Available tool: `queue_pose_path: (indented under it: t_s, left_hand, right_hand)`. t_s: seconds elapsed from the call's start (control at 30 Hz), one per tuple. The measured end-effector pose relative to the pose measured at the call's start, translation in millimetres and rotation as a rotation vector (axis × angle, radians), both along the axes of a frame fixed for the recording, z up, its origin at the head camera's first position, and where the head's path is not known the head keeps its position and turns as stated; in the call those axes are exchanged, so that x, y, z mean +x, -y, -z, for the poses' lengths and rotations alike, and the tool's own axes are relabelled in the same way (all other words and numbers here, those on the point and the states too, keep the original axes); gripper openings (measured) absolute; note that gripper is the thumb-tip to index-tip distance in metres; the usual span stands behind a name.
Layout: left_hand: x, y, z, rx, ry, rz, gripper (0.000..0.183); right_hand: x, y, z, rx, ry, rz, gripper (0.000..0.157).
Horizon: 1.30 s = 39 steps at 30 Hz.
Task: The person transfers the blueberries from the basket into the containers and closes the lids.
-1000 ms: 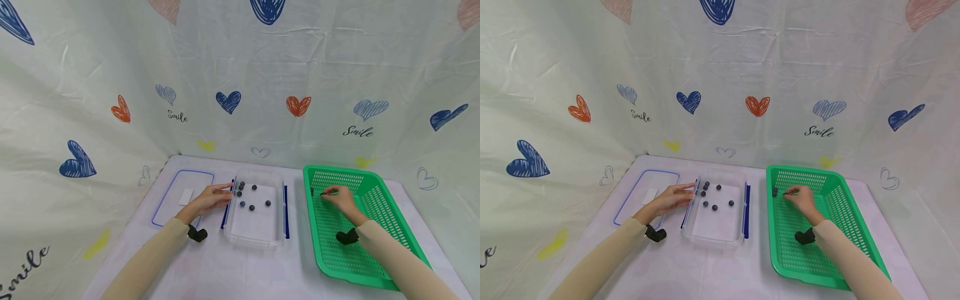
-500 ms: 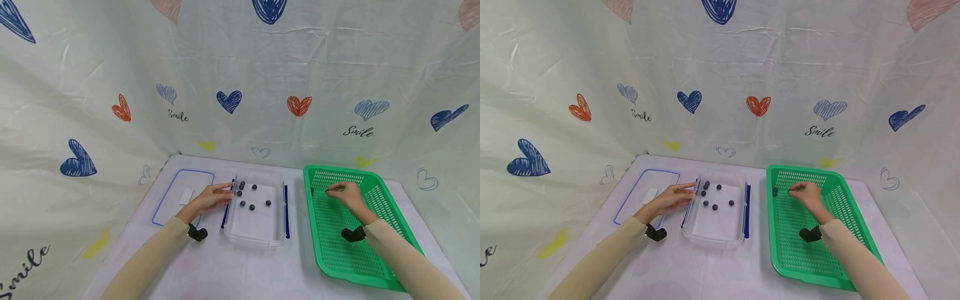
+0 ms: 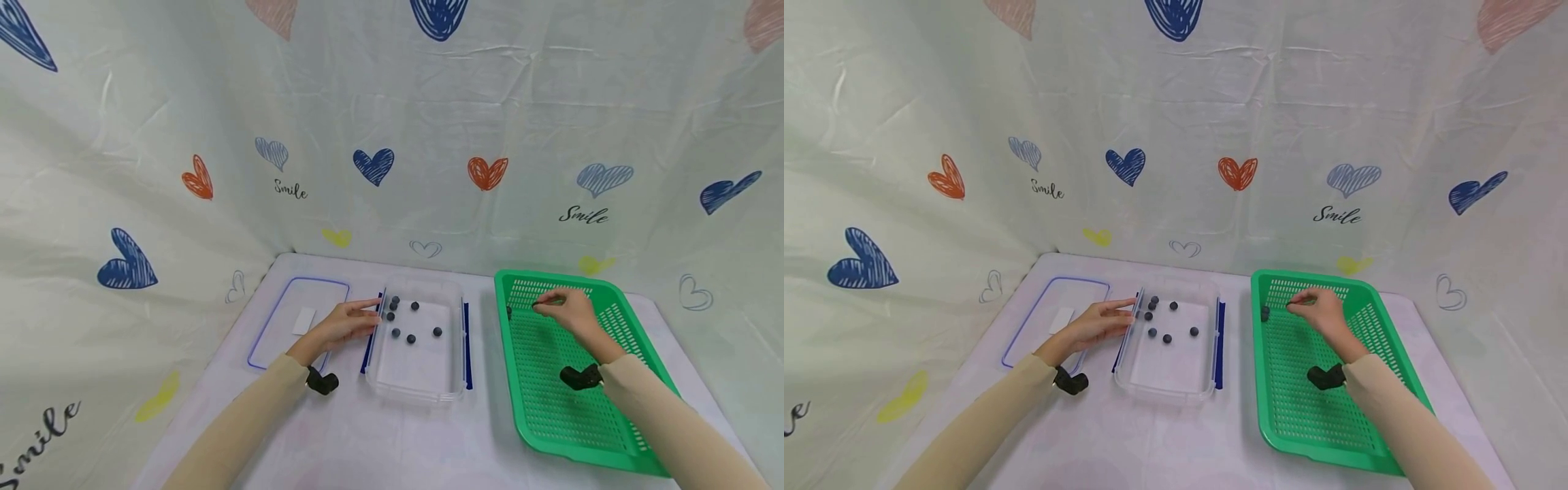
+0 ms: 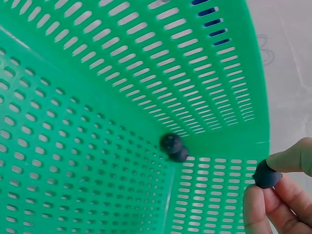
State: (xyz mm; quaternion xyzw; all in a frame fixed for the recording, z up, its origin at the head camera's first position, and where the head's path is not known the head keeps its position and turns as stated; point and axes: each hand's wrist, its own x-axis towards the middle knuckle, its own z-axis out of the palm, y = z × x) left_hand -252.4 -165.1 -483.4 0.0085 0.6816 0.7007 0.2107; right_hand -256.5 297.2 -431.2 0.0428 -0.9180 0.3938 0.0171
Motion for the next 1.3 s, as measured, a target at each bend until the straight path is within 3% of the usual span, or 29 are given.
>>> queue_pose_path:
  t_s: [0.8, 1.3]
  left_hand:
    - [-0.4, 2, 1.4, -0.004, -0.01, 0.001, 0.058]
    - [-0.1, 0, 1.5, -0.01, -0.003, -0.005, 0.058]
  right_hand:
    - [8.0, 2, -34.0, -0.072, 0.043, -0.033, 0.035]
    - [12.1, 25, -51.6, -0.124, 0.066, -0.09, 0.036]
